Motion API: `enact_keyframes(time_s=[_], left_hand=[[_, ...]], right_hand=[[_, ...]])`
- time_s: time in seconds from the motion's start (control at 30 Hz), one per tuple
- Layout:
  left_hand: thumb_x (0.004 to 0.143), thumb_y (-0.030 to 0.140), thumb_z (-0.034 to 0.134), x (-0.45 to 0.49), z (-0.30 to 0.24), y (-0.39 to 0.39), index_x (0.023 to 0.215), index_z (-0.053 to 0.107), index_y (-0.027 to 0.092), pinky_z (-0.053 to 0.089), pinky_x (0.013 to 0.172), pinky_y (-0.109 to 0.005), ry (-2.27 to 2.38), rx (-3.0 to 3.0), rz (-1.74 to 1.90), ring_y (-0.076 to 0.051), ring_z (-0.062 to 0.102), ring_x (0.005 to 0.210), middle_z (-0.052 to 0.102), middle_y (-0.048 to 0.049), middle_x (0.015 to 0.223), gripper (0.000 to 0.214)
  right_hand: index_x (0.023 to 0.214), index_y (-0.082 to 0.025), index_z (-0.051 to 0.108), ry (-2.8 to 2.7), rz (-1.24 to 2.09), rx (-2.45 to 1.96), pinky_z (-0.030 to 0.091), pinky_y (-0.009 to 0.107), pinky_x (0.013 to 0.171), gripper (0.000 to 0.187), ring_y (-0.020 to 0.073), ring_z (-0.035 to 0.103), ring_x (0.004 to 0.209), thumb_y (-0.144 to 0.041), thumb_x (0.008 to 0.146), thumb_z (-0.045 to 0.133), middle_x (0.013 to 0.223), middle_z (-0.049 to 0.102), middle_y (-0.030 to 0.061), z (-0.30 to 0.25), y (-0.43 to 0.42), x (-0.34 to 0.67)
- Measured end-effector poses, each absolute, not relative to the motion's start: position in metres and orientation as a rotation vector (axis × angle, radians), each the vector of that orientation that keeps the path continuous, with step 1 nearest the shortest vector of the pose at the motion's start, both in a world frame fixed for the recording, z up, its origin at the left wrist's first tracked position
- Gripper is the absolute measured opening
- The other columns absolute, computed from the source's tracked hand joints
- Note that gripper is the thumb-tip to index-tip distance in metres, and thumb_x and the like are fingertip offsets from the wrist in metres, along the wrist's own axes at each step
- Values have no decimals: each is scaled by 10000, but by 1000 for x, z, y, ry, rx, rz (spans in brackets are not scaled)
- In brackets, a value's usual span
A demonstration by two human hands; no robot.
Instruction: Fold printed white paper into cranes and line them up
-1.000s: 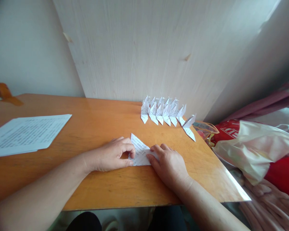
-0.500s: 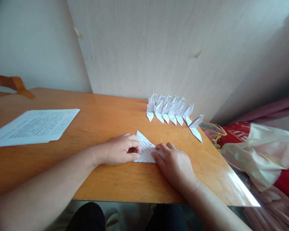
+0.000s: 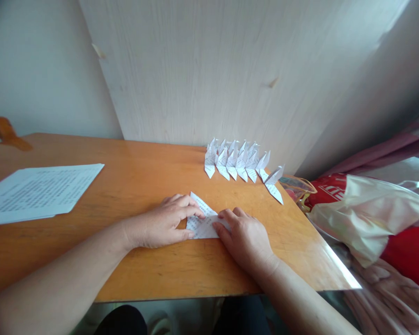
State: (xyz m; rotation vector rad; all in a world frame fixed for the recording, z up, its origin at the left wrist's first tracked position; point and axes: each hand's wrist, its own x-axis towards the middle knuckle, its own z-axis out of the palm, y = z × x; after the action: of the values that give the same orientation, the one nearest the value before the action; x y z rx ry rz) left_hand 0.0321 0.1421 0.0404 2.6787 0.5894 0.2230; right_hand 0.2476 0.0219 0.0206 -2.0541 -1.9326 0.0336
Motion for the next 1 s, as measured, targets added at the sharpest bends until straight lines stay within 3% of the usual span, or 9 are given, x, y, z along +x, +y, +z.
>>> enact_keyframes(time_s=[0.13, 0.33, 0.77, 1.0], left_hand=[[866, 372, 623, 36, 45, 144, 1416, 494, 446, 210, 1185, -495, 596, 2675, 78, -314, 215, 1483, 315, 11, 1603, 569], [929, 376, 507, 39, 51, 146, 1455, 402, 529, 43, 1184, -619, 574, 2655, -166, -347, -26, 1534, 119, 85, 1672, 558], [935, 449, 507, 39, 50, 148, 1458, 439, 476, 50, 1177, -630, 579, 2678, -176, -369, 10, 1530, 212, 24, 1656, 528], [917, 459, 527, 39, 50, 149, 1441, 468, 468, 34, 1178, -630, 578, 2671, -187, -372, 16, 1530, 201, 26, 1659, 527]], right_hand=[[1079, -265, 662, -1952, 28, -2031, 424, 289, 709, 235, 195, 658, 847, -398, 997, 486, 935, 650, 34, 20, 21, 248], [1061, -263, 670, -1945, 18, -2036, 417, 281, 709, 242, 188, 652, 836, -411, 996, 491, 913, 644, 30, 21, 22, 248], [1060, -279, 705, -1927, -11, -2019, 443, 286, 703, 262, 190, 649, 824, -419, 994, 494, 899, 646, 32, 24, 18, 248], [1232, -200, 670, -1841, -197, -1931, 476, 422, 956, 370, 269, 628, 1127, -409, 1014, 456, 1211, 691, 112, 35, 4, 252]])
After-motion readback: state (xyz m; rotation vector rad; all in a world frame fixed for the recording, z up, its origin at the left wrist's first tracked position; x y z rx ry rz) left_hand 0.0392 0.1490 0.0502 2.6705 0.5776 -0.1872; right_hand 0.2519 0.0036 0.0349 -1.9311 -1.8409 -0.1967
